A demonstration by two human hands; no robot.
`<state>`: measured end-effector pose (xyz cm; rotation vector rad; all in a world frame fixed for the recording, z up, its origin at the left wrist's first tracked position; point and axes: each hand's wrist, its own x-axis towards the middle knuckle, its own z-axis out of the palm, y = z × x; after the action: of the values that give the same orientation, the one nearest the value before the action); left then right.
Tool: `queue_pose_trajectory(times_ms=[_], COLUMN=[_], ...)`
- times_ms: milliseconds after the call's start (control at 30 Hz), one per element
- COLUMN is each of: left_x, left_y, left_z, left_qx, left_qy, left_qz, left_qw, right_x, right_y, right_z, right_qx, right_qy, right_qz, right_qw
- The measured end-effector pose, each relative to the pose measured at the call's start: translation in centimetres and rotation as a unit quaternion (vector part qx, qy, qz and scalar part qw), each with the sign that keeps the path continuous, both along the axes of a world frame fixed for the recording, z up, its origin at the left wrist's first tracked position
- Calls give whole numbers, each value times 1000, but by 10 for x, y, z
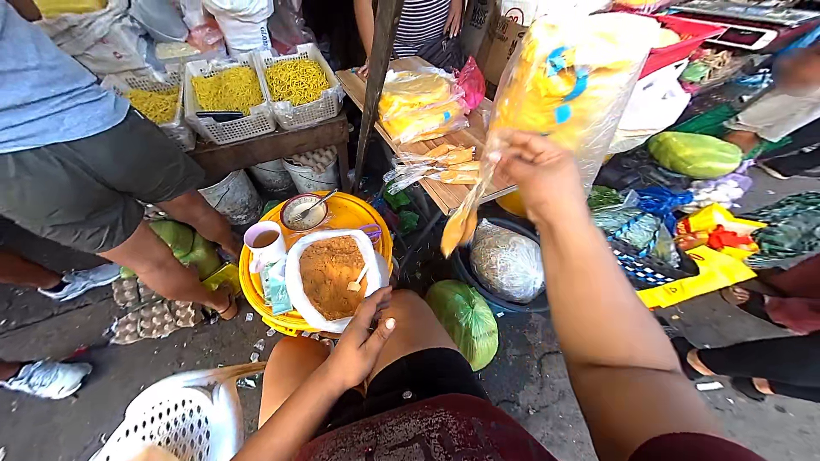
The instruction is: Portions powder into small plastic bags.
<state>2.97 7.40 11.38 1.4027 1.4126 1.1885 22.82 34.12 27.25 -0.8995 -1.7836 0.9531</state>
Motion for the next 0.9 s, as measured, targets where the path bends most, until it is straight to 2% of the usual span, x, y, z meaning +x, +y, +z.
queue_pose_trajectory(times_ms=[100, 167, 333, 433, 500, 567, 733, 900], left_x=[-3, -4, -10, -16, -21, -25, -25, -22], left_y=[-8, -15, -28, -34, -37, -39, -39, -40], left_z=[-1, -7, -22, -27, -30, -34, -42, -47], left_qx=[-2, -18, -57, -69, -75, -83, -100, -106], left_qy=[-12, -20, -6, 15, 12, 2, -12, -7], left_qz=[-1, -1, -2, -2, 2, 10, 20, 7], left_qw=[1000, 1000, 998, 998, 997, 996, 995, 994], right_x=[3, 2, -9, -9, -6, -3, -1, 0], right_y=[42, 61, 63, 58, 57, 59, 68, 91], right_z=[20, 16, -39, -77, -87, -87, -86, -70], right_qx=[105, 137, 105, 111, 108, 85, 89, 81], right_qy=[-37, -82, -174, -160, -136, -121, -143, -101], right_qz=[-36, -52, -80, -97, -117, -121, -39, -108], right_qw=[993, 986, 976, 976, 978, 982, 985, 986])
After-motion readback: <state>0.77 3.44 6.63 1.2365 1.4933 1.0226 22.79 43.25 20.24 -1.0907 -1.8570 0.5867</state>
